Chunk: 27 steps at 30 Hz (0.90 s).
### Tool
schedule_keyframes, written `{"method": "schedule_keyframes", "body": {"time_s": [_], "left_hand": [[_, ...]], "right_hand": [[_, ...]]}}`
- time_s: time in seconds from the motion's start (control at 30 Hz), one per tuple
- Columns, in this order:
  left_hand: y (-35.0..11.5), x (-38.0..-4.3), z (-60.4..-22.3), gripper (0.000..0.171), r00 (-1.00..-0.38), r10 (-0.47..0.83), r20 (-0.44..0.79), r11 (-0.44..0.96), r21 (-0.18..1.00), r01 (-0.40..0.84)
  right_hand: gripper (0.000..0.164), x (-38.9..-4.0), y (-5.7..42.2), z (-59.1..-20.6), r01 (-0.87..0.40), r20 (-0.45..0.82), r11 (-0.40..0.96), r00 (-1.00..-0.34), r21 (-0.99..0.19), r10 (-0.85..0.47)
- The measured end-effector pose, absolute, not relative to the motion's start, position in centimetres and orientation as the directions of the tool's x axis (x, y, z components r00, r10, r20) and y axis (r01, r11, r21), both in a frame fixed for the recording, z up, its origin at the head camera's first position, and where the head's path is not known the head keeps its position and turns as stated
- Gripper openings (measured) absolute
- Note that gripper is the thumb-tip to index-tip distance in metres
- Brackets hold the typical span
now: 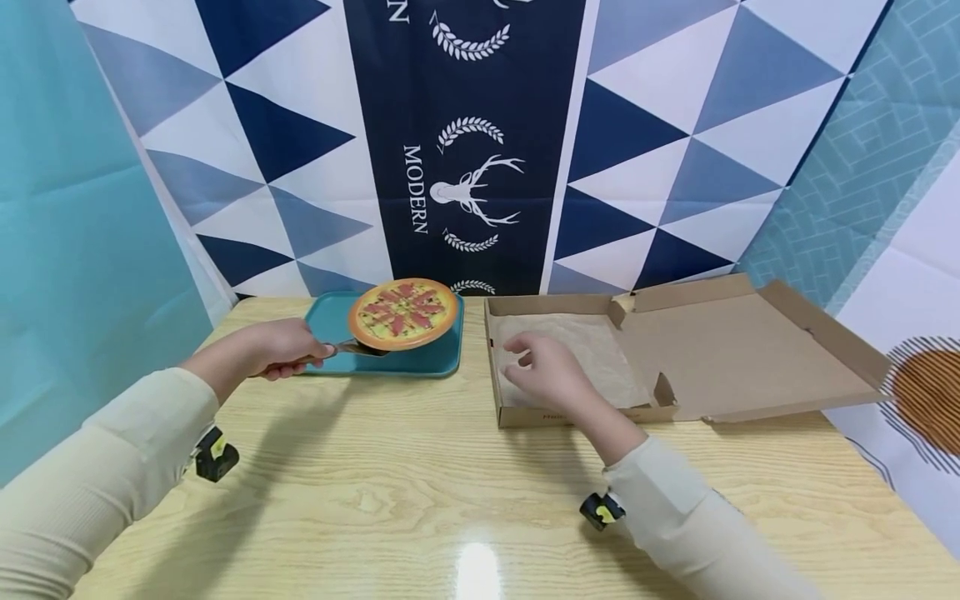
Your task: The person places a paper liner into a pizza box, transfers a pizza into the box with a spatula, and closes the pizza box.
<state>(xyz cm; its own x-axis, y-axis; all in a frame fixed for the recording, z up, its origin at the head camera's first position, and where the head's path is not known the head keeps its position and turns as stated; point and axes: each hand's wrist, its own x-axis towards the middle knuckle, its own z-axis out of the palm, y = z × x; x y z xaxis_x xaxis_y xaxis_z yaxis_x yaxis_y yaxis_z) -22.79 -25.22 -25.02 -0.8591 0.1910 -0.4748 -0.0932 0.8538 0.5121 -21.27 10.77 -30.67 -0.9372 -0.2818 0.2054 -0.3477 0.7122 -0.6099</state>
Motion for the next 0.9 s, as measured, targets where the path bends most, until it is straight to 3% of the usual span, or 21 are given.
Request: {"method": "schedule_keyframes", "body": {"time_s": [0.9], "left_hand": [[-20.1,-22.3,-24.7,0.034,-0.85,0.251,-0.463,0.854,0.519,-0.031]], "right_hand": [[0.029,-19.2,22.5,-30.9,-0.27,0.245,0.78,-0.957,-0.565,-0.153]]}}
